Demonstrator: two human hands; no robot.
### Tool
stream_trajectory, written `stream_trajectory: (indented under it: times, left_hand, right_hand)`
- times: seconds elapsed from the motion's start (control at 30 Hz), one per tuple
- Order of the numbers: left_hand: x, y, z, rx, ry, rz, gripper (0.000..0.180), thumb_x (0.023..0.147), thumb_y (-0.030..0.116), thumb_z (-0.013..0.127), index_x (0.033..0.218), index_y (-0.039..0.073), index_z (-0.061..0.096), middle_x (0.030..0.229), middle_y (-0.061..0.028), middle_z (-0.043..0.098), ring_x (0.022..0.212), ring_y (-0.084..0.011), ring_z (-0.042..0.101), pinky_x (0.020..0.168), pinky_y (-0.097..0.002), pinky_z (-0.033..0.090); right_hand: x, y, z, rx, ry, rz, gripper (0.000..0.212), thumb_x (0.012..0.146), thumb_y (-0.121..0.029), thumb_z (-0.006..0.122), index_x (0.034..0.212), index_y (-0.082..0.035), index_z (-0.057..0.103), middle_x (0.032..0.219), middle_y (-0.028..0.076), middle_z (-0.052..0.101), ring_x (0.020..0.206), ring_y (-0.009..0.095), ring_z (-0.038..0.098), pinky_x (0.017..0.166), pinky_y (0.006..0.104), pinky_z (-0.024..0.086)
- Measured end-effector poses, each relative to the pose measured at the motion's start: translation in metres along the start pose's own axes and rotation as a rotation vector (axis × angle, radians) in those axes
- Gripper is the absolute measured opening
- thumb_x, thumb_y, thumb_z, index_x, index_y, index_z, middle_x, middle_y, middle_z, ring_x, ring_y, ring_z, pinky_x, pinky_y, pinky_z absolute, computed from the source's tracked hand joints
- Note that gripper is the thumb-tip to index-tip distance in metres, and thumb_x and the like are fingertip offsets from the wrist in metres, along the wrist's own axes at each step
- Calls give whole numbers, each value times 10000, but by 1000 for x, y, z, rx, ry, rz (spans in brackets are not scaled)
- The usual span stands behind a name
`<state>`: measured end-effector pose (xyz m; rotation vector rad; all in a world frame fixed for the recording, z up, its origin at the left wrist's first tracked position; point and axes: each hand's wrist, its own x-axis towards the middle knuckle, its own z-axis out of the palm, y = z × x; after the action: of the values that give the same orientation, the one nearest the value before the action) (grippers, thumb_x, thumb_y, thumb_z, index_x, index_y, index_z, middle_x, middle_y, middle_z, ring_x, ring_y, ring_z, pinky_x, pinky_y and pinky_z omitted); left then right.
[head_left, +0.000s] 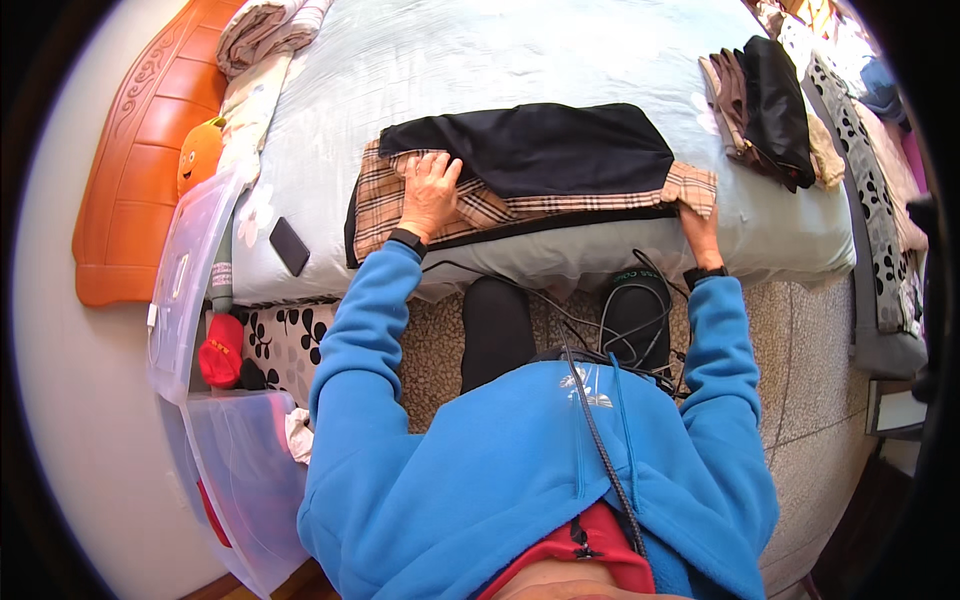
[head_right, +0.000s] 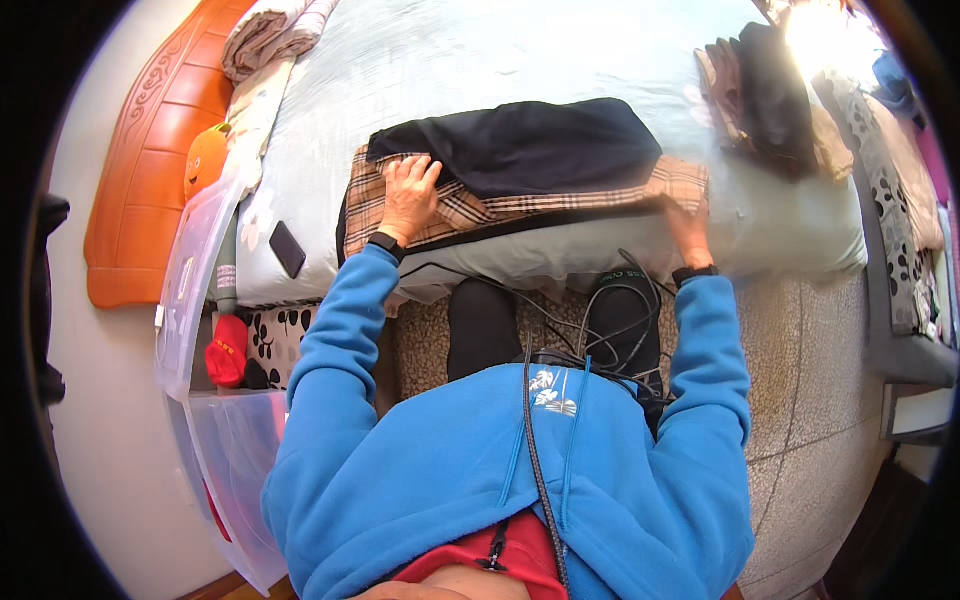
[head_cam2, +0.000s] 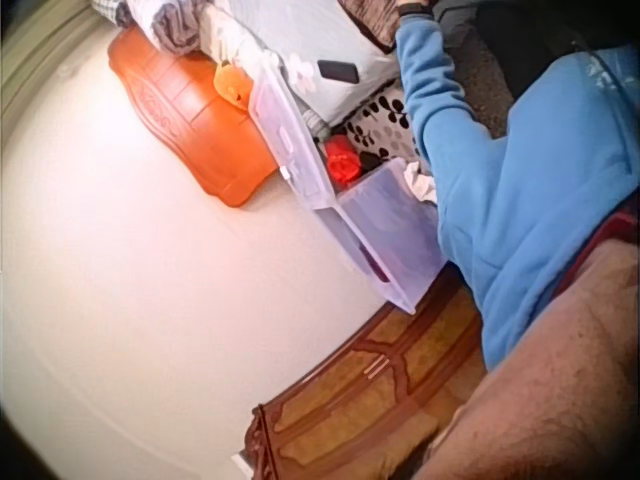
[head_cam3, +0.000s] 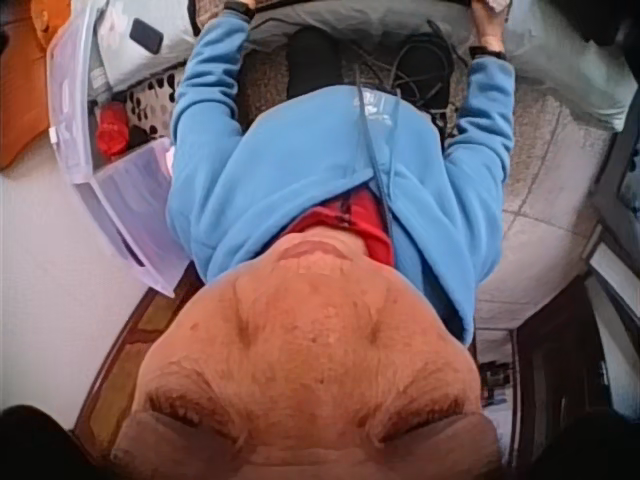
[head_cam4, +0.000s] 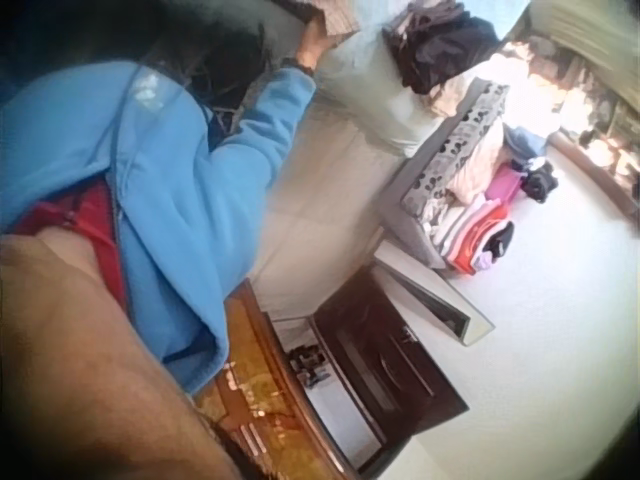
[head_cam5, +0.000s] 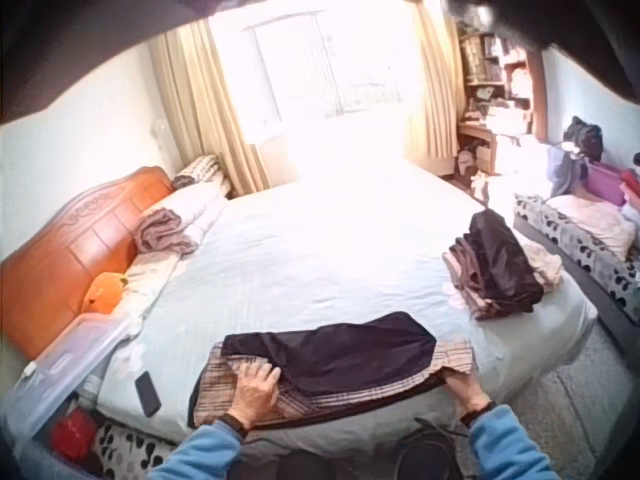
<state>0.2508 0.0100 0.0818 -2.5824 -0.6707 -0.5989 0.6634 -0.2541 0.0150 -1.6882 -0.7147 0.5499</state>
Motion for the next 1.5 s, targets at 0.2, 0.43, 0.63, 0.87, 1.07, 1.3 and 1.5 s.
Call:
stream_trajectory:
  times: [0.2, 0.43, 0.63, 0.87, 1.07, 1.3, 1.5]
  left_hand:
    - [-3, -19, 30, -23, -289, -537, 487, 840, 95, 622, 1320, 147, 559, 1217, -103, 636, 1166, -301, 580, 856, -509, 511]
    - [-36, -49, 33, -613, 270, -1015, 405, 855, 34, 589, 1259, 21, 585, 1075, -230, 713, 960, -353, 704, 838, -447, 548]
    - [-124, -46, 15, -1458, 459, -1661, 330, 956, 90, 626, 1279, 41, 578, 1101, -60, 615, 900, -200, 641, 707, -422, 613]
    - [-178, -24, 17, -1704, 526, -1694, 407, 949, 87, 692, 1310, 55, 506, 1037, -45, 630, 862, -212, 662, 777, -407, 585]
    - [-192, -38, 33, -1767, 464, -1667, 229, 946, 85, 696, 1144, 76, 581, 923, -37, 653, 755, -186, 662, 694, -369, 602]
    - [-196, -48, 47, -1769, 390, -1744, 219, 965, 115, 688, 1157, 86, 588, 971, -50, 673, 841, -201, 673, 758, -366, 588]
    - [-198, -53, 49, -1767, 394, -1758, 157, 963, 122, 694, 1097, 94, 618, 964, -47, 683, 835, -215, 671, 763, -388, 580]
  right_hand:
    - [14, 52, -17, 315, -3, -41, 281, 920, -111, 705, 1180, -8, 683, 1066, 41, 728, 901, 138, 661, 806, 297, 544]
    - [29, 71, -25, 563, -91, 75, 278, 967, -77, 587, 1228, 1, 646, 1119, 83, 722, 951, 183, 715, 856, 317, 588]
    - [31, 74, -30, 633, -120, 79, 278, 956, -42, 581, 1222, -7, 656, 1125, 97, 721, 967, 211, 720, 869, 339, 596]
    - [28, 57, -27, 620, -34, 163, 314, 971, -32, 543, 1270, 9, 628, 1158, 105, 712, 1000, 230, 716, 898, 358, 591]
    - [33, 87, -39, 424, -15, 26, 364, 952, -14, 441, 1273, 11, 611, 1131, 108, 708, 973, 215, 713, 847, 331, 586]
    - [39, 89, -55, 987, 53, 289, 395, 1026, -343, 602, 1280, -40, 597, 1249, 70, 670, 1153, 174, 623, 985, 317, 487]
    - [-7, 26, -36, 515, -183, 282, 302, 997, -270, 653, 1198, -45, 642, 1088, 65, 730, 919, 151, 703, 808, 296, 571]
